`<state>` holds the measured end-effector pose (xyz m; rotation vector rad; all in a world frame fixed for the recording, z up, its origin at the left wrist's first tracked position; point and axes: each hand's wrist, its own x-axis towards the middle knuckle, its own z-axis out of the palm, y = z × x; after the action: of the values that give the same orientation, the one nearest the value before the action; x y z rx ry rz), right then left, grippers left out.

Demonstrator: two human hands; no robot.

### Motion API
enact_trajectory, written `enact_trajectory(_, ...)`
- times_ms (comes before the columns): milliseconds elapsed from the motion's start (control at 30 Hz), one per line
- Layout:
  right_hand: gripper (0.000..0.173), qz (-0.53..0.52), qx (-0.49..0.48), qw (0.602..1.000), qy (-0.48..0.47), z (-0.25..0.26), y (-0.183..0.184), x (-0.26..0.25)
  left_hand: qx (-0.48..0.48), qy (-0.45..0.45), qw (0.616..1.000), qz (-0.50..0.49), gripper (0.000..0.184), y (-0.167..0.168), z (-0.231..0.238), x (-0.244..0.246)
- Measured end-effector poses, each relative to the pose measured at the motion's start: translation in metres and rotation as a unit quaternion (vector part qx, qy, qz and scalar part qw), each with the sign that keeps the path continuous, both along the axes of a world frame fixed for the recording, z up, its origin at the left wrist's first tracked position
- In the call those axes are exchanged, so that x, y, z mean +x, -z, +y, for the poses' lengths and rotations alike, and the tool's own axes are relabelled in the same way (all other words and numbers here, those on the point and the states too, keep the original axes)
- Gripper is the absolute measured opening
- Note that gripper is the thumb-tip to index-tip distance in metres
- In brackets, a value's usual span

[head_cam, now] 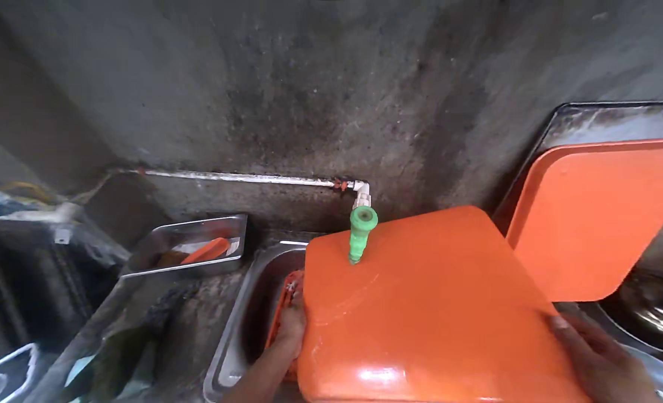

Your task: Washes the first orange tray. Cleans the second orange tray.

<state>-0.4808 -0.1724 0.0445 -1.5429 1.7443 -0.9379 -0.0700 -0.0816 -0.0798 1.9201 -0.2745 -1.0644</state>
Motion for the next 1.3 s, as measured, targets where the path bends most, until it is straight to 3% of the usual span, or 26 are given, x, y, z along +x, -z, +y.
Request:
enact_trajectory(167,0.041,-0.006,-0.053,0.999,0.007,0.001,0.014,-0.014,-0.018,-0.003,1.000,0.022,0.059,-0.001,-0.020,-0.014)
enact_trajectory(233,0.043,0.011,-0.068,0.998,-0.010,-0.002,0.039,-0.015,-0.054,-0.004,0.998,0.024,0.057,-0.003,-0.025,-0.009)
enact_trajectory(333,0.043,-0.020,-0.015,0.999,-0.034,-0.007,0.092,-0.009,-0.105,-0.028,0.993,0.035,0.054,-0.012,-0.031,0.011)
enact_trajectory(500,0.045,-0.075,0.074,0.994,-0.038,-0.005,0.163,0.042,-0.084,-0.021,0.995,-0.041,0.053,-0.065,-0.026,0.055)
enact_trajectory(633,0.046,-0.106,0.136,0.984,-0.053,0.005,0.174,0.099,-0.050,-0.026,0.993,-0.106,0.055,-0.116,-0.014,0.086)
enact_trajectory(767,0.050,-0.121,0.187,0.971,-0.084,0.018,0.185,0.140,-0.065,-0.036,0.989,-0.126,0.045,-0.163,0.004,0.104)
enact_trajectory(933,0.052,-0.130,0.253,0.951,-0.117,0.042,0.172,0.166,-0.035,-0.038,0.990,-0.129,0.042,-0.206,0.020,0.110)
enact_trajectory(1067,0.048,-0.095,0.238,0.957,-0.135,0.044,0.157,0.135,-0.012,-0.054,0.994,-0.095,0.040,-0.184,0.041,0.122)
enact_trajectory(1200,0.048,0.007,0.165,0.977,-0.134,0.031,0.114,0.074,-0.005,-0.067,0.998,0.005,0.037,-0.119,0.061,0.103)
enact_trajectory(1300,0.047,0.056,0.137,0.980,-0.135,0.025,0.070,0.038,0.031,-0.033,0.999,0.020,0.046,-0.063,0.063,0.075)
